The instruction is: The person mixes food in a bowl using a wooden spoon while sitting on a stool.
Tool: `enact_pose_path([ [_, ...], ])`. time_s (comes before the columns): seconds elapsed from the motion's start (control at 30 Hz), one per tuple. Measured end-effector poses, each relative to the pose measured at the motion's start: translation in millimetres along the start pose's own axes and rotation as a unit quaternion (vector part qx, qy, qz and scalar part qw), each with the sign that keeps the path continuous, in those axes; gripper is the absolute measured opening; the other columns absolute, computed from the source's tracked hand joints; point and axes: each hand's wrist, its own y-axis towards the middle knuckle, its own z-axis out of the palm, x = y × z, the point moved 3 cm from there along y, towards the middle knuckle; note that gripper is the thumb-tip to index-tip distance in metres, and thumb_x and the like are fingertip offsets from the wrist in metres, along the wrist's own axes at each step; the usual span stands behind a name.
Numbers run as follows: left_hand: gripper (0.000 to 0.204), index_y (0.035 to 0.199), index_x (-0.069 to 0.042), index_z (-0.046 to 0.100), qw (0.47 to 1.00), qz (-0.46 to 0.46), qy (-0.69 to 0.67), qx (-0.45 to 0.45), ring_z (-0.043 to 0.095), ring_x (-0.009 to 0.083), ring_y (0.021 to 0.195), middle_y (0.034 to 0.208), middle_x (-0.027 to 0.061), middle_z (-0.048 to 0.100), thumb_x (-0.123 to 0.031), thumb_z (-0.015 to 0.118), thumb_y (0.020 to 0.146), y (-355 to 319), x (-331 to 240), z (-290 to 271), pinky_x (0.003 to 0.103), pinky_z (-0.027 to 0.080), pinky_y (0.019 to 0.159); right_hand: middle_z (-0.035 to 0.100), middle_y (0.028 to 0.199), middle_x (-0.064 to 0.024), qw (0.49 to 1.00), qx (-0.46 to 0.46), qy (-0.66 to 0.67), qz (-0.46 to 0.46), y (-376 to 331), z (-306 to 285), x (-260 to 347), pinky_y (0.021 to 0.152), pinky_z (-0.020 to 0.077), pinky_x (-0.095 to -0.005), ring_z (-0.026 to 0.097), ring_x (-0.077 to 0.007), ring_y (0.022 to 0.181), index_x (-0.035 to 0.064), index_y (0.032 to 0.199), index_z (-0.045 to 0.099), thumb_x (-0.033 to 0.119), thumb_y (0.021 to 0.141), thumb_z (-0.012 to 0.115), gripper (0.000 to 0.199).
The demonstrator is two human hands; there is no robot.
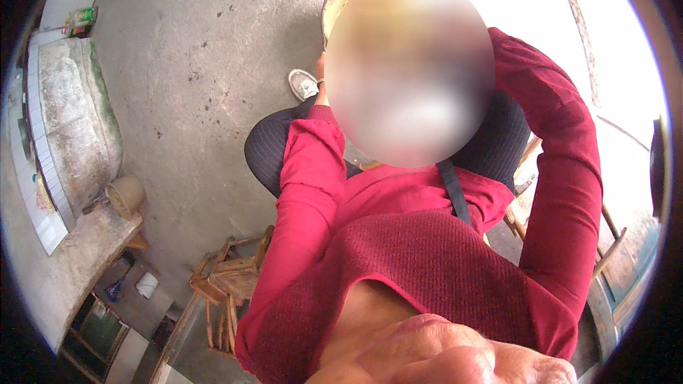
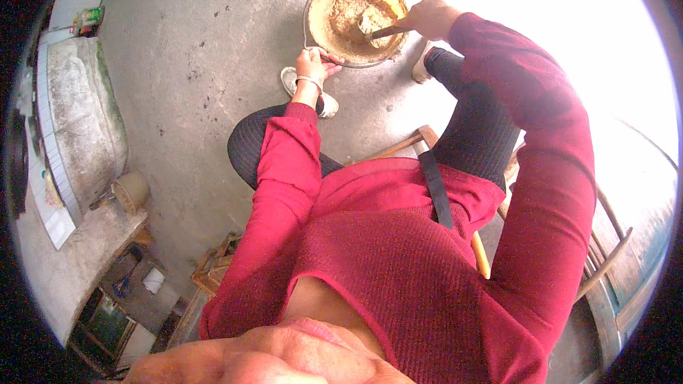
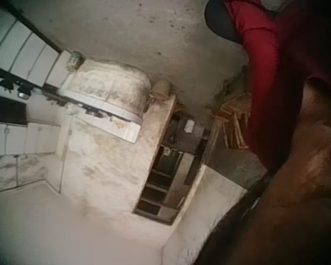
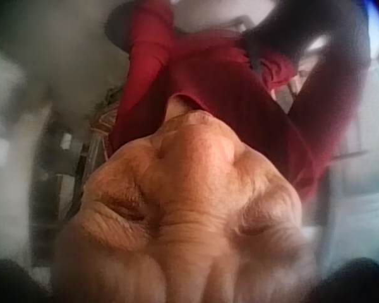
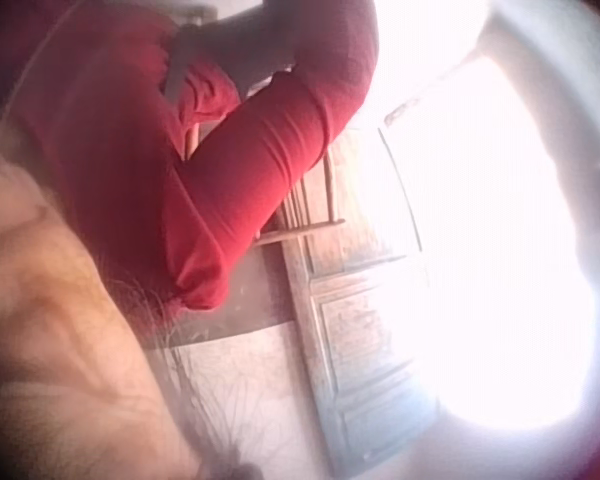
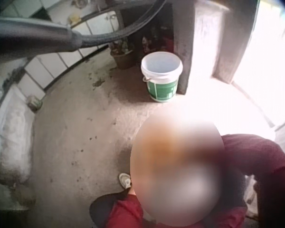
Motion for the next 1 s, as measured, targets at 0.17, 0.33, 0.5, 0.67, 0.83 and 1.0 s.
enact_pose_path([
  [0.17,0.025,0.079,-0.002,0.039,1.000,-0.010,0.012,-0.018,0.060,0.0281,0.058,0.070,0.0192,0.058,-0.018,0.023,0.091,12.7,16.4,-10.9,0.035,0.052,0.049,0.057,0.087,-0.0122,0.979,-0.042,0.199,-0.004,3.6,-11.1,-3.4,0.067,0.0474,-0.0375,0.058,-0.0257,0.080,0.0222,0.126,0.035,0.000,0.073,0.045,0.058],
  [0.33,0.024,0.080,-0.004,0.038,0.997,-0.060,-0.014,-0.046,0.059,0.0243,0.054,0.067,0.0155,0.057,-0.019,0.022,0.091,7.5,18.9,-10.9,0.036,0.052,0.048,0.058,0.083,-0.0206,0.896,-0.092,0.431,0.054,75.7,59.6,38.3,0.068,0.0443,-0.0393,0.057,-0.0316,0.076,0.0078,0.127,0.030,0.009,0.076,0.043,0.053],
  [0.5,0.021,0.082,-0.004,0.038,0.997,-0.052,-0.008,-0.058,0.060,0.0333,0.062,0.070,0.0202,0.058,-0.017,0.024,0.089,5.6,20.1,-17.6,0.043,0.052,0.053,0.057,0.086,-0.0258,0.860,-0.126,0.483,0.104,104.4,106.8,94.5,0.059,0.0471,-0.0413,0.059,-0.0321,0.077,0.0008,0.127,0.025,0.000,0.071,0.038,0.058],
  [0.67,0.022,0.080,-0.004,0.038,0.997,-0.059,-0.023,-0.047,0.059,0.0322,0.059,0.069,0.0199,0.057,-0.017,0.024,0.089,10.8,20.1,-15.2,0.042,0.052,0.051,0.056,0.091,-0.0257,0.918,-0.048,0.393,0.013,79.1,119.3,63.2,0.074,0.0432,-0.0413,0.057,-0.0336,0.086,0.0075,0.133,0.013,0.001,0.071,0.038,0.067],
  [0.83,0.024,0.079,-0.004,0.038,0.998,-0.057,-0.014,-0.038,0.059,0.0310,0.059,0.069,0.0196,0.058,-0.019,0.023,0.090,13.1,24.3,-20.2,0.041,0.052,0.050,0.056,0.095,-0.0186,0.945,0.017,0.327,0.020,58.3,101.0,27.6,0.078,0.0436,-0.0382,0.055,-0.0309,0.092,0.0243,0.131,0.022,-0.003,0.074,0.035,0.065],
  [1.0,0.024,0.080,-0.004,0.039,0.998,-0.055,0.003,-0.044,0.059,0.0301,0.059,0.070,0.0192,0.058,-0.019,0.023,0.090,8.3,21.2,-20.4,0.039,0.052,0.050,0.058,0.085,-0.0034,0.991,-0.003,0.134,-0.021,54.5,40.4,-7.7,0.067,0.0478,-0.0354,0.058,-0.0233,0.082,0.0294,0.109,0.048,0.000,0.074,0.046,0.046],
])
